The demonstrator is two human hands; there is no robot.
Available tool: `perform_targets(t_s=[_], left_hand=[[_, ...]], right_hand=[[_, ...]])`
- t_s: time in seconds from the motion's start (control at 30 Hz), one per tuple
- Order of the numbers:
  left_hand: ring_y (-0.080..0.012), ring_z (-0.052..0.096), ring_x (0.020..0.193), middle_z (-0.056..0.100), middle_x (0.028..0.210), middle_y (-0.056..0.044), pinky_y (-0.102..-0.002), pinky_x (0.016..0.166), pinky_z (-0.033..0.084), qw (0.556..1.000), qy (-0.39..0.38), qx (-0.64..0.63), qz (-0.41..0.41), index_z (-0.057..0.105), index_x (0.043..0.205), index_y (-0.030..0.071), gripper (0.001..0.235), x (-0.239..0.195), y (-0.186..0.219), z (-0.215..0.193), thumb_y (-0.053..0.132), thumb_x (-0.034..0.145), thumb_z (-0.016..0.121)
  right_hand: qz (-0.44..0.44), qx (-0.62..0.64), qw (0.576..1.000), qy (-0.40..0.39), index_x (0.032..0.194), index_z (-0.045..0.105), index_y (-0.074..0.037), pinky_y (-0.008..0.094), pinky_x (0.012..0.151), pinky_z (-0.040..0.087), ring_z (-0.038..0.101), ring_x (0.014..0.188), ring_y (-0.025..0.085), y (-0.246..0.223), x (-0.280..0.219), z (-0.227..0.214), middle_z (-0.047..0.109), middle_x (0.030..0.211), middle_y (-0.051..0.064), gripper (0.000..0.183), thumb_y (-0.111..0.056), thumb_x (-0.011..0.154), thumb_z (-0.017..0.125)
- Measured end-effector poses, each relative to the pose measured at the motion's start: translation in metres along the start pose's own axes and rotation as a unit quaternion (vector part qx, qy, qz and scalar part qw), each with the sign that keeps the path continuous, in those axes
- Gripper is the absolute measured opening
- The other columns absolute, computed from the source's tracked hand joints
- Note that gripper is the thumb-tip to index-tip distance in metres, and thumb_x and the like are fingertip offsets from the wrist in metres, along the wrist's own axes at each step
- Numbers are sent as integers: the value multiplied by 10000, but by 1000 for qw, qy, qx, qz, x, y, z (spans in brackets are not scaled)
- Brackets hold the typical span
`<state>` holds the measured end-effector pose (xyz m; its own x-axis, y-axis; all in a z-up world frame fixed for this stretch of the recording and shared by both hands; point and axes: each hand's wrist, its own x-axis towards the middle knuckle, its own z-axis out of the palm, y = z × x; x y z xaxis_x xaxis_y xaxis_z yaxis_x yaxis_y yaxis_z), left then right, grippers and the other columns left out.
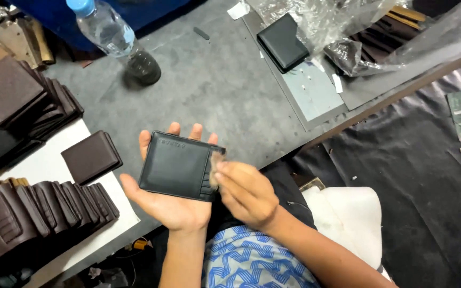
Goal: Cleaning and inspecting leather wallets at a finishing station
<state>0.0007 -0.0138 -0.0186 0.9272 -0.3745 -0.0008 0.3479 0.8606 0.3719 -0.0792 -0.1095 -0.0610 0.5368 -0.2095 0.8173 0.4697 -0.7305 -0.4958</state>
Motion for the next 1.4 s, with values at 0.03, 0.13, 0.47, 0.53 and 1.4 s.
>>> perform_targets(t_s=[0.03,0.13,0.47,0.53,1.4], left_hand=[[-433,539,1308,613,1378,-134,-711,1185,348,1000,-8,-4,2,609,1364,226,553,-2,-2,0,624,988,530],[-425,555,1278,619,1361,-147,-714,1172,353,1000,24,-16,8,627,1343,220,560,-3,-4,0,626,972,519],[-400,609,925,642,1151,-181,-623,873,489,991,81,29,106,647,1249,190,581,-5,-22,5,635,919,470],[-406,607,954,630,1162,-187,-615,895,492,984,25,79,161,657,1267,188,591,-6,-27,-4,641,943,461],[-448,428,1447,475,1522,-266,-574,1167,385,994,66,86,15,518,1419,155,529,-6,-8,-1,450,979,509]], right_hand=[[39,-12,998,46,1082,698,121,433,857,651,744,950,385,5,2,3,697,1144,244,139,68,960,659],[160,4,984,72,1036,724,43,349,856,612,728,929,309,-3,13,6,714,1095,191,103,73,947,682],[612,200,757,116,910,791,-3,239,741,519,624,821,75,-28,14,9,753,869,19,155,-123,941,698],[617,256,736,113,908,786,20,258,784,518,625,858,95,-30,5,12,760,913,42,158,-113,930,704],[603,330,725,50,925,533,-136,268,721,440,517,836,114,17,-9,22,521,1011,48,218,-314,981,645]])
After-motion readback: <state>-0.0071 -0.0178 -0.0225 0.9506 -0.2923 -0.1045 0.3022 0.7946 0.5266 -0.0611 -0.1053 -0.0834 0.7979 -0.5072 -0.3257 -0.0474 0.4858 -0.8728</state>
